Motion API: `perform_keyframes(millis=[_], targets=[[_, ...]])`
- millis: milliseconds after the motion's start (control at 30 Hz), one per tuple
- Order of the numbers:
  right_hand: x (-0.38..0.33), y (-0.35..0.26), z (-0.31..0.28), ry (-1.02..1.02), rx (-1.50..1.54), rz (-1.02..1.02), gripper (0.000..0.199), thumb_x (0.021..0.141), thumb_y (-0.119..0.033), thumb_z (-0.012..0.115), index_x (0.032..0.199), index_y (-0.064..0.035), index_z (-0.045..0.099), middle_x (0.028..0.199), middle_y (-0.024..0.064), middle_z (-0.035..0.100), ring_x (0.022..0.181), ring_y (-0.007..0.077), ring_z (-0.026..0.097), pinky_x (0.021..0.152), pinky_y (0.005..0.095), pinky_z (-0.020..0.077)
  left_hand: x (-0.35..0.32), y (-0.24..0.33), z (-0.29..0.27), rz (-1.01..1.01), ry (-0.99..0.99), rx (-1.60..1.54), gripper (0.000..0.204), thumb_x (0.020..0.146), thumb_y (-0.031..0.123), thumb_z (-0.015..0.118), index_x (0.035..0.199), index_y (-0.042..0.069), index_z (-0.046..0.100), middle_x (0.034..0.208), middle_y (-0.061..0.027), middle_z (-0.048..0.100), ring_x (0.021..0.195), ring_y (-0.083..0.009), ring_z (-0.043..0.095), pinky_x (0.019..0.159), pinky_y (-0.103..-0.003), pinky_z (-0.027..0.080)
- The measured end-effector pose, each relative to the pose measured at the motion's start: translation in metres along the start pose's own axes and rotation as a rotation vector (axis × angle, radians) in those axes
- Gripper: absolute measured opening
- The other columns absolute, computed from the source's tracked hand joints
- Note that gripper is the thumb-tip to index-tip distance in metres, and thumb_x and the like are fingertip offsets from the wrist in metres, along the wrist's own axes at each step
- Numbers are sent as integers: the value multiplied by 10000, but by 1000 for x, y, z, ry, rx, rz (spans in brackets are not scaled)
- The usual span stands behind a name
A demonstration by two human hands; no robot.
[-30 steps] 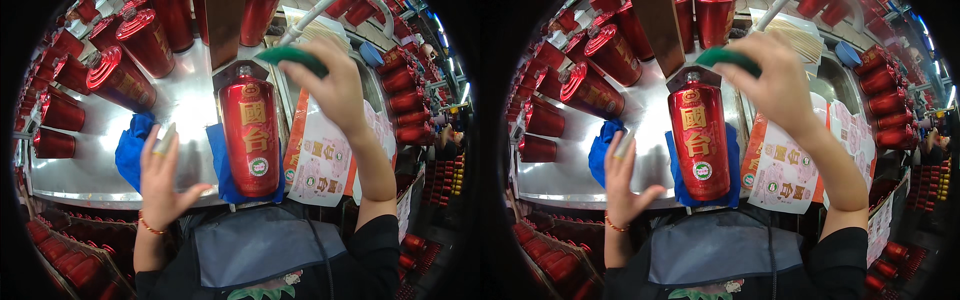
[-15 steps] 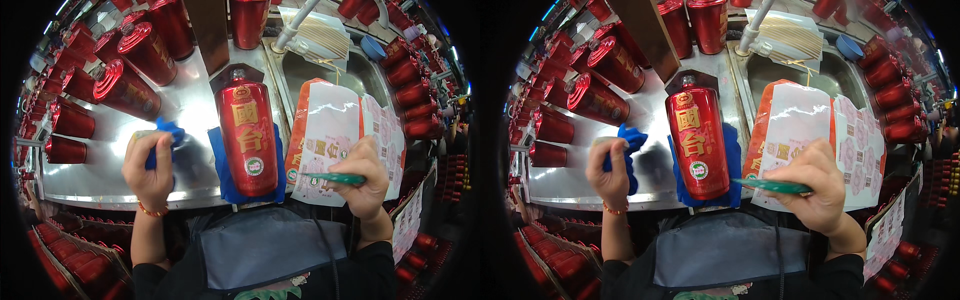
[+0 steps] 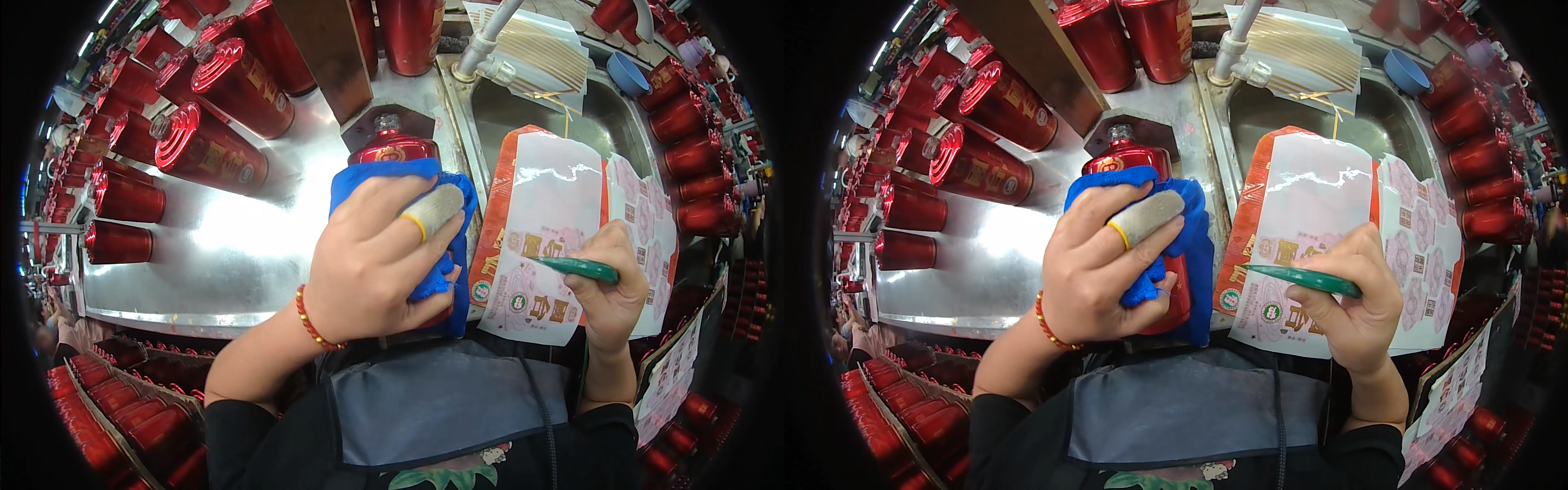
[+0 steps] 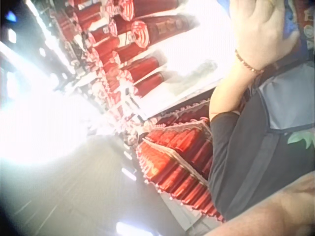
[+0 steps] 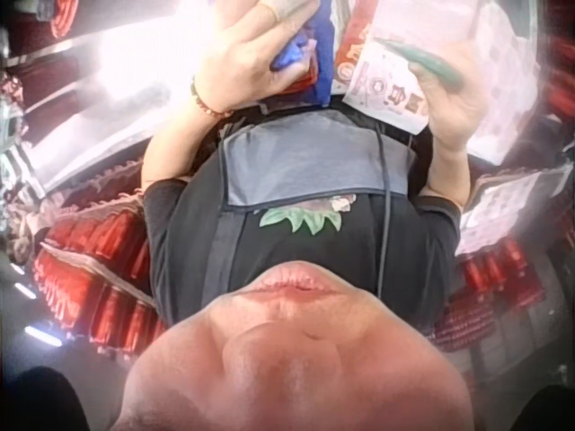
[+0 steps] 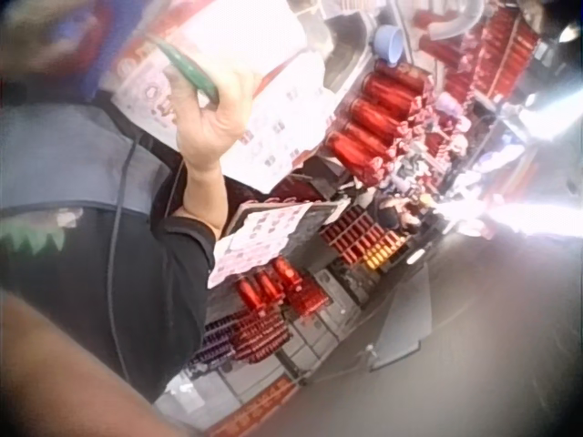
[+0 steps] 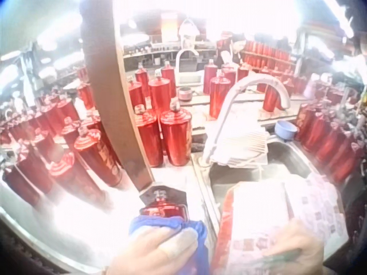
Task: The person picks up a red cylindrical container, wipes it with a green cloth, and applies a printed label to its surface. They smooth the label, rotate the container to check alignment, and repeat the process on additional containers.
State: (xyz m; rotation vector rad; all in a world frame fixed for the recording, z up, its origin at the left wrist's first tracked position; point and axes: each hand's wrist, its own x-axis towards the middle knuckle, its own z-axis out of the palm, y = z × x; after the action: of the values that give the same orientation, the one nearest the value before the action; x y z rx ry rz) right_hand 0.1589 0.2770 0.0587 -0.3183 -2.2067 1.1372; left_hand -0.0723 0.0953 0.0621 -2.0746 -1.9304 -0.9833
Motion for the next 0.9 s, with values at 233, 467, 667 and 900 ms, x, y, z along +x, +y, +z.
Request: perform_keyframes(millis=[233,467,667,900], targets=[[1,-1,8,-21,-3,-19,258,782,-47,868,1006,-49,743,818,13,596,812,169,486,733,290,381,11,-15,7,12,96,-30,327,678,110,770,1001,55,769,1053,-98,732,1040,-343,682,896,-453,543],[10,-12,13,-57,62,36,425,790,-30,864,1178,-15,690,873,25,630,826,144,546,747,277,432,-47,-30,-23,-182,280,-353,144,794,76,598,795,23,732,854,-129,753,839,-288,701,838,-404,544],[35,-4,28,-70,356,407,323,1026,-124,645,1327,-6,628,1106,58,679,991,120,631,923,266,495,-112,-31,-41,-478,232,317,328,880,191,663,1137,-1,734,1186,-183,699,1125,-341,634,1028,-425,461],[83,26,67,-350,426,500,393,1063,-350,620,1225,7,652,1046,44,662,828,69,606,783,247,492,-54,-23,4,-746,352,-467,525,963,151,677,1441,-18,539,1345,-160,595,1267,-263,583,1082,-393,458]])
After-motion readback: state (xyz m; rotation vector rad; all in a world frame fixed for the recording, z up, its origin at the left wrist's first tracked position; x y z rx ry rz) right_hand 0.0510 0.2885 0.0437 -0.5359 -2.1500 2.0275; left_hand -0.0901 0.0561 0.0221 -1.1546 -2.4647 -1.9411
